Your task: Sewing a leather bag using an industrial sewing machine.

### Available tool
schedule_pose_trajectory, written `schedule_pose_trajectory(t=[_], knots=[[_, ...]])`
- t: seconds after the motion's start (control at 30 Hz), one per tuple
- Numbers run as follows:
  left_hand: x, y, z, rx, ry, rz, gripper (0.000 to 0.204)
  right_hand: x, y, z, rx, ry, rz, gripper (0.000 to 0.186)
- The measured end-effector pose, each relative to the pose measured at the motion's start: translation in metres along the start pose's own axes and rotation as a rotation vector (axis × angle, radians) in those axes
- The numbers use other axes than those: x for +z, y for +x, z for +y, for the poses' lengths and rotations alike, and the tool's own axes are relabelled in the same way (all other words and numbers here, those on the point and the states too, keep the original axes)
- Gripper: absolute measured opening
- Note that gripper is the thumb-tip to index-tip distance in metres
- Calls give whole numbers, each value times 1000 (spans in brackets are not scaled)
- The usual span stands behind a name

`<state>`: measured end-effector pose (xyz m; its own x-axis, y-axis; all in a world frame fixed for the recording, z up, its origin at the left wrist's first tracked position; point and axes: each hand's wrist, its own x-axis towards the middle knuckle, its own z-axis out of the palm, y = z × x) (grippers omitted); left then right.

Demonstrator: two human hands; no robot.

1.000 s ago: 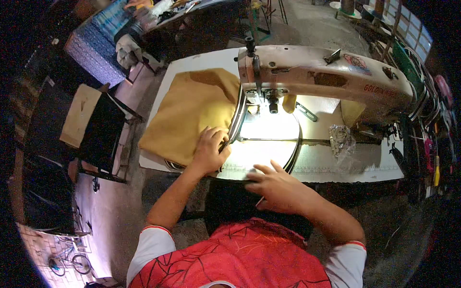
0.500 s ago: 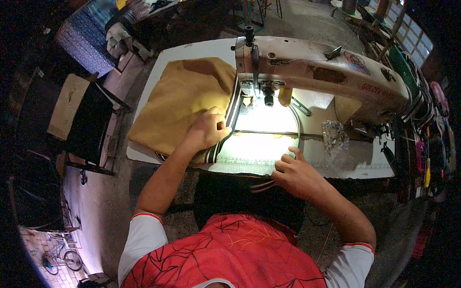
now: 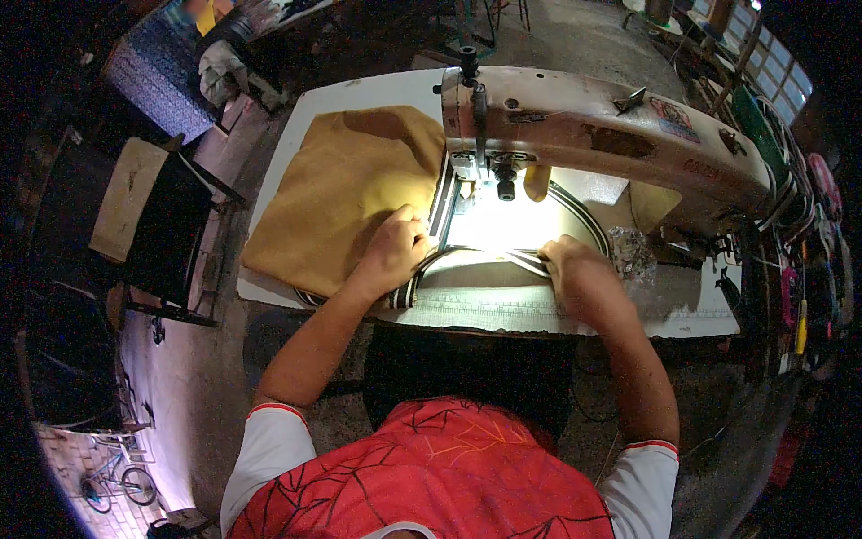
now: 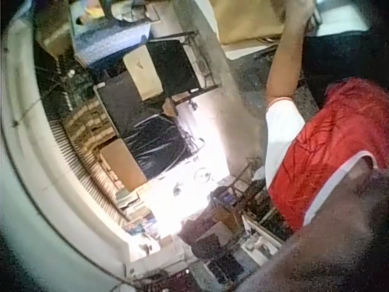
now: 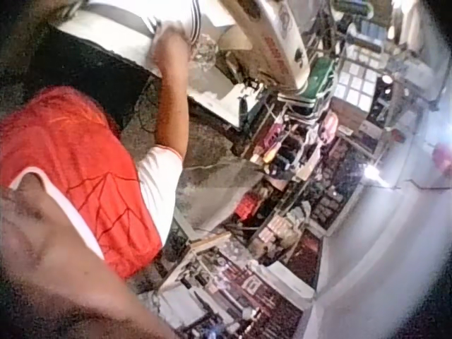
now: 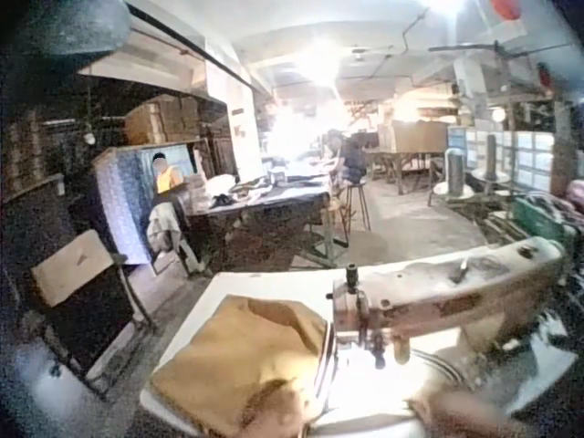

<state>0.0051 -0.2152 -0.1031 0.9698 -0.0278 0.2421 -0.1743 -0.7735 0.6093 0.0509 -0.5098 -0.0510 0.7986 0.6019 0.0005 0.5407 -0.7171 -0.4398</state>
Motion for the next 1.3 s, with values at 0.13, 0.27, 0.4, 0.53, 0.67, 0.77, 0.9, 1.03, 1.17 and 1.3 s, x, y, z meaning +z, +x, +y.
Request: schedule_pose_trajectory(t=[0.13, 0.27, 0.4, 0.53, 0.67, 0.77, 0.9, 1.03, 1.17, 1.3], knots=[[-18, 0, -4, 70, -177, -107, 17, 4, -1, -6, 52, -254, -34, 25], [-27, -3, 4, -41, -252, -177, 20, 11, 1, -26, -228, 54, 127, 43], [-17, -6, 2, -99, -184, -188, 18, 47, 4, -51, -544, 140, -15, 45], [2, -18, 2, 67, -80, 24, 18, 72, 1, -46, -675, -4, 37, 30], [7, -29, 8, 73, -139, 163, 10, 71, -6, -31, -662, 38, 102, 26], [7, -31, 9, 80, -160, 173, 9, 42, -22, -33, -694, 111, 62, 40], [9, -33, 11, 99, -144, 201, 10, 24, -41, -29, -662, -140, -185, 53], [9, -34, 15, 107, -111, 197, 9, 40, -50, 4, -735, -239, -26, 40], [10, -37, 21, 130, -117, 213, 7, 28, -51, 6, -769, -204, -202, 32], [11, -37, 26, 90, -100, 185, 6, 20, -32, -12, -456, 314, 4, 16]])
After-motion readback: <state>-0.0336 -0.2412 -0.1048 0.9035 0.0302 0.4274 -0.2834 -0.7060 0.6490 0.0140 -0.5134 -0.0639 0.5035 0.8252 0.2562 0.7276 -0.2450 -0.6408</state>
